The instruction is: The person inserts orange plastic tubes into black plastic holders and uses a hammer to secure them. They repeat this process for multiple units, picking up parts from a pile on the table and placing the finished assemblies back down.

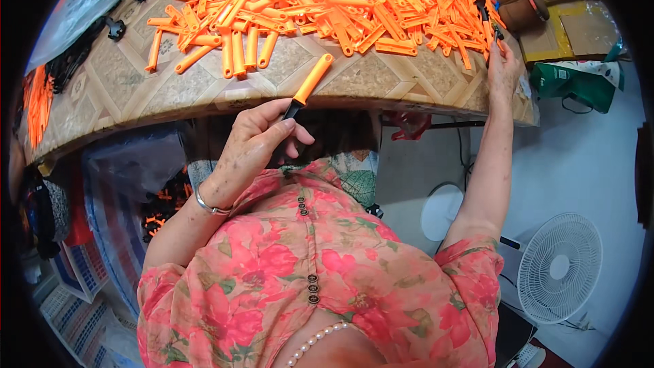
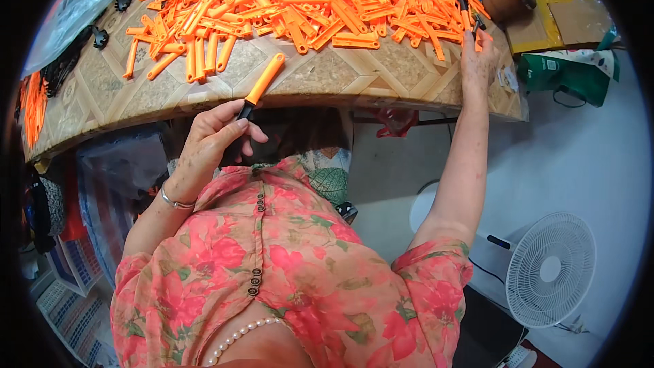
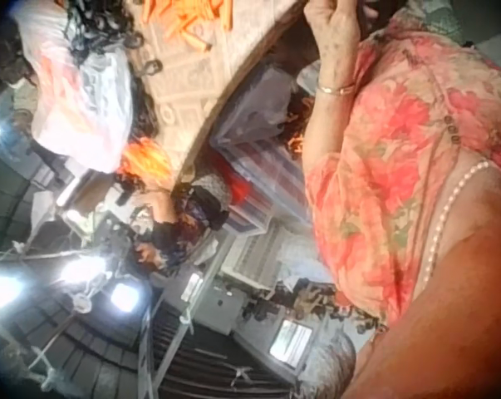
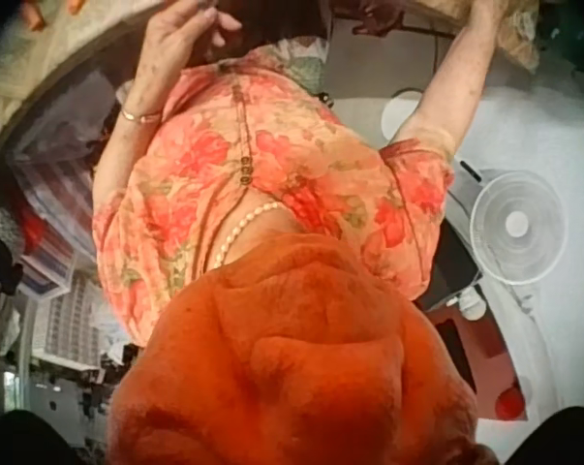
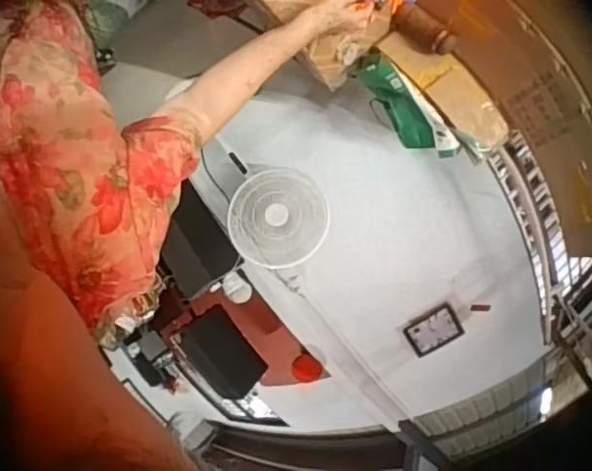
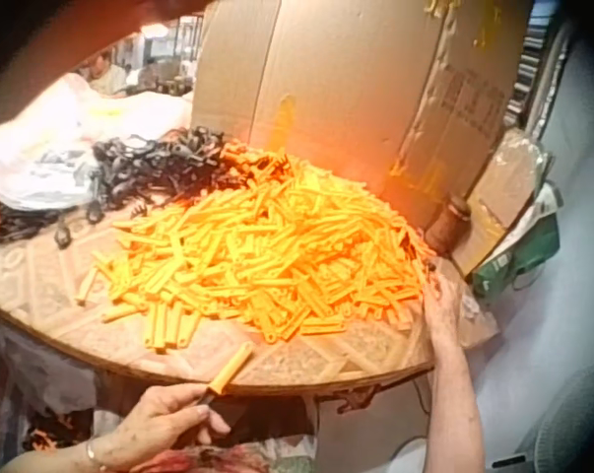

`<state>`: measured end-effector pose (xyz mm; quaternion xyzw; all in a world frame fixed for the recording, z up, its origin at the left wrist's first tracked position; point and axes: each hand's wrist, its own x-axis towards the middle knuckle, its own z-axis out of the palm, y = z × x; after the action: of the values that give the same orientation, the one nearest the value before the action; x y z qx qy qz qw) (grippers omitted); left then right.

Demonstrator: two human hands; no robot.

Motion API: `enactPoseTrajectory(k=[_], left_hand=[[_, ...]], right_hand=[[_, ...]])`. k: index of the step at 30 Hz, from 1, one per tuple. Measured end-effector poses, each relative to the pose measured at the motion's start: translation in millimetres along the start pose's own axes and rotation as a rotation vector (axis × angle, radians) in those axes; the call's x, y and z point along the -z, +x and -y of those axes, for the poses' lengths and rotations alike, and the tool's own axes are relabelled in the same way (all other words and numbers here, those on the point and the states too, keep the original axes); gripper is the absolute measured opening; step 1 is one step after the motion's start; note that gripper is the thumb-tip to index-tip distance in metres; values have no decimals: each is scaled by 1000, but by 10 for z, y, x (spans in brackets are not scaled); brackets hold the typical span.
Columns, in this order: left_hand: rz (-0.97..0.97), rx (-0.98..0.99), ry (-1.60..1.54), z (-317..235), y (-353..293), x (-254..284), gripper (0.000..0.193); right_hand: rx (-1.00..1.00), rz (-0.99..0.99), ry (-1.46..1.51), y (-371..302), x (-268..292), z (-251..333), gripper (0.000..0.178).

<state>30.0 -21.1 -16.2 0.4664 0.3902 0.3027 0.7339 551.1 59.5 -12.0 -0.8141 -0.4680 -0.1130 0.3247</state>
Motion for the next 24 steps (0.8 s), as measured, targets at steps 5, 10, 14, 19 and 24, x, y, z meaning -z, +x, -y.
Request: enactPoseTrajectory(k=[5,10,14,19,24], left_hand=[[-18,54,59,-78,-23,-27,31],[-48,144,0,-150,-118,11,31],[-5,214,-53,-205,-58,-3,29],[-38,255,-215,-199,-56,-45,30],[-79,217,-233,-171,-40,-126,31]], right_hand=[[64,96,92,492,-420,-777,48],[-354,339,439,298,-118,-66,49],[-201,163,917,-290,376,201,46],[-180,611,1078,-1584,765,1294,44],[227,807,608,-2279,879,1520,48]])
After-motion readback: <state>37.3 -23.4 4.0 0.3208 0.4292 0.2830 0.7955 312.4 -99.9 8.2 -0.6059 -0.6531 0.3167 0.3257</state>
